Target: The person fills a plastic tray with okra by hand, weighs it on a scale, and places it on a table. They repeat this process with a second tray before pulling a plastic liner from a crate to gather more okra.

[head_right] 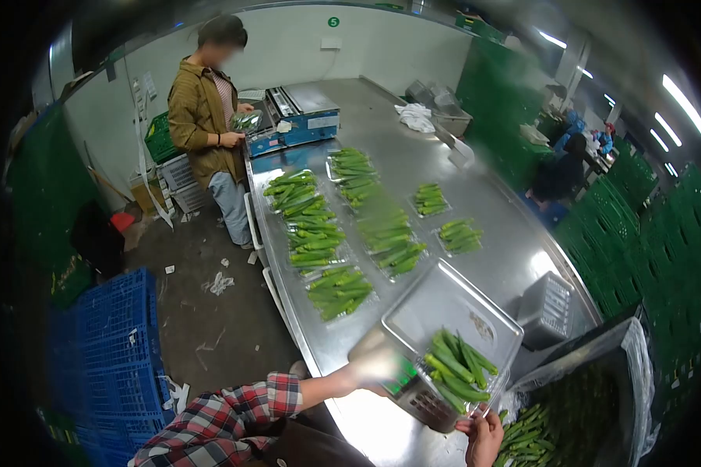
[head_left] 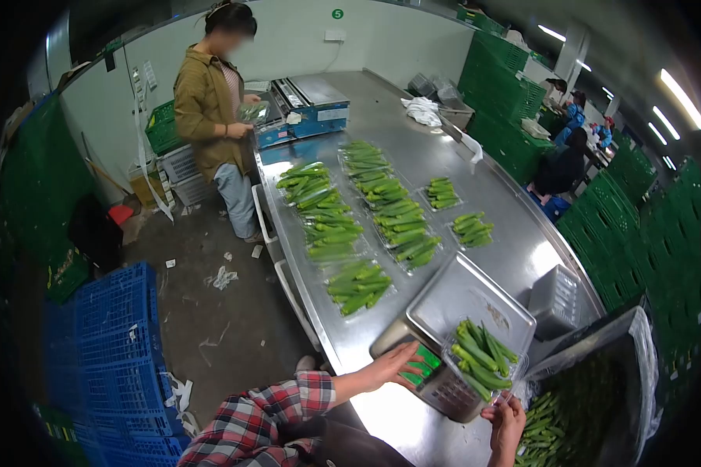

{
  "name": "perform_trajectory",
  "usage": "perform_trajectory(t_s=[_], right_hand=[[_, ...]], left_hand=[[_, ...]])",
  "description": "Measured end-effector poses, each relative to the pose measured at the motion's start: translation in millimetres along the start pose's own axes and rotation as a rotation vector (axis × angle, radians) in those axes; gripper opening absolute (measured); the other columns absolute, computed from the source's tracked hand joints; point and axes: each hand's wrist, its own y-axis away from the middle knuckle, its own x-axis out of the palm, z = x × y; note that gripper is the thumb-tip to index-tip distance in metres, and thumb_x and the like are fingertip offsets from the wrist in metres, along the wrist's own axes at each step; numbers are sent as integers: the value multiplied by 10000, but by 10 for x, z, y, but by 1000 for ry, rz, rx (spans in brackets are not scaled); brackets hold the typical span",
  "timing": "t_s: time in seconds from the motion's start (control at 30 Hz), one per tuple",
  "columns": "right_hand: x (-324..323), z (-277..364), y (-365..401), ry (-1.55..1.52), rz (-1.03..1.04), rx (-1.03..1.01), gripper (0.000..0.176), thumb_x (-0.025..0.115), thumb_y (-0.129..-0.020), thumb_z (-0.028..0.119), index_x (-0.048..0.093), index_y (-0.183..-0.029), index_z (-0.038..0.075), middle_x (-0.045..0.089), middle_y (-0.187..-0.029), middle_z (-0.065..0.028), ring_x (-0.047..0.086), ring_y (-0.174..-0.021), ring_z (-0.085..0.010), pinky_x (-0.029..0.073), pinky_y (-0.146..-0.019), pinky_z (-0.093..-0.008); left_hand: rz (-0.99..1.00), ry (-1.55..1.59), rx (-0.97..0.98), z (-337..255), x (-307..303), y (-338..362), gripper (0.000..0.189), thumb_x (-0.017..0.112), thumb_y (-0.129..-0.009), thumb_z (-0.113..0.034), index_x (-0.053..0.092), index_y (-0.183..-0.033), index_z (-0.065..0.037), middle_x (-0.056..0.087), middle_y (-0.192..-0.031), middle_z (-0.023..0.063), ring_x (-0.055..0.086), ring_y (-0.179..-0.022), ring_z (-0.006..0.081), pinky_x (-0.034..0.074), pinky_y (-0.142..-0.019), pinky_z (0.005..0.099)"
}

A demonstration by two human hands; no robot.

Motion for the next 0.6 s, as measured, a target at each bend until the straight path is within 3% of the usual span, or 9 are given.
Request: perform_trajectory(t_s=[0.07,0.1,0.13,0.17,0.23,0.4,0.5,0.6], right_hand=[[316,52,-14,47,93,24,289,479,-848,60,455,-1096,-86,578,-840,-138,618,-585,-226,540,-525,-307],[488,52,-52,68,136,35,282,476,-853,60,461,-1094,-87,580,-839,-137,619,-589,-228,540,-525,-308],[538,-43,-116,147,202,154,295,525,-882,153,519,-1095,-51,622,-855,-125,585,-708,-172,485,-695,-285],[654,-161,-234,207,198,178,325,510,-893,159,476,-1159,-24,617,-903,-119,585,-728,-169,502,-702,-307],[1494,40,-302,193,159,77,290,481,-864,65,468,-1112,-85,589,-853,-138,621,-592,-225,543,-542,-309],[2843,155,-680,174,345,-94,422,507,-871,105,376,-1247,-38,545,-1072,-174,615,-826,-276,517,-732,-345],[3035,46,-941,218,431,-56,379,498,-873,100,405,-1211,-44,552,-1059,-171,618,-809,-269,517,-718,-340],[3135,27,-1062,237,357,30,318,477,-880,92,438,-1158,-56,574,-1011,-162,625,-755,-249,521,-675,-328]], left_hand=[[63,137,-54,-297,-136,-31,798,410,-865,-552,78,-1373,-34,330,-1286,192,502,-1061,282,514,-773,385],[117,211,-60,-400,-277,-66,783,461,-869,-494,82,-1370,-27,386,-1242,192,542,-1001,263,530,-724,377],[112,185,-57,-587,-405,-60,766,478,-876,-452,81,-1369,-20,423,-1203,183,561,-961,247,537,-696,371],[107,159,-55,-776,-545,-42,751,495,-882,-409,81,-1367,-13,461,-1165,174,579,-921,232,543,-668,365],[28,169,30,-941,-984,-81,666,495,-898,-330,128,-1349,-6,508,-1100,143,594,-873,206,549,-641,361],[-162,281,238,-1674,-2142,22,451,451,-923,-250,263,-1305,-101,487,-1137,85,563,-911,216,547,-668,424],[-302,277,424,-2231,-2869,63,383,429,-931,-242,315,-1269,-104,484,-1139,84,550,-930,226,543,-673,433],[-408,292,575,-2742,-3649,43,352,392,-942,-240,321,-1256,-98,472,-1152,101,553,-924,245,536,-697,419]])
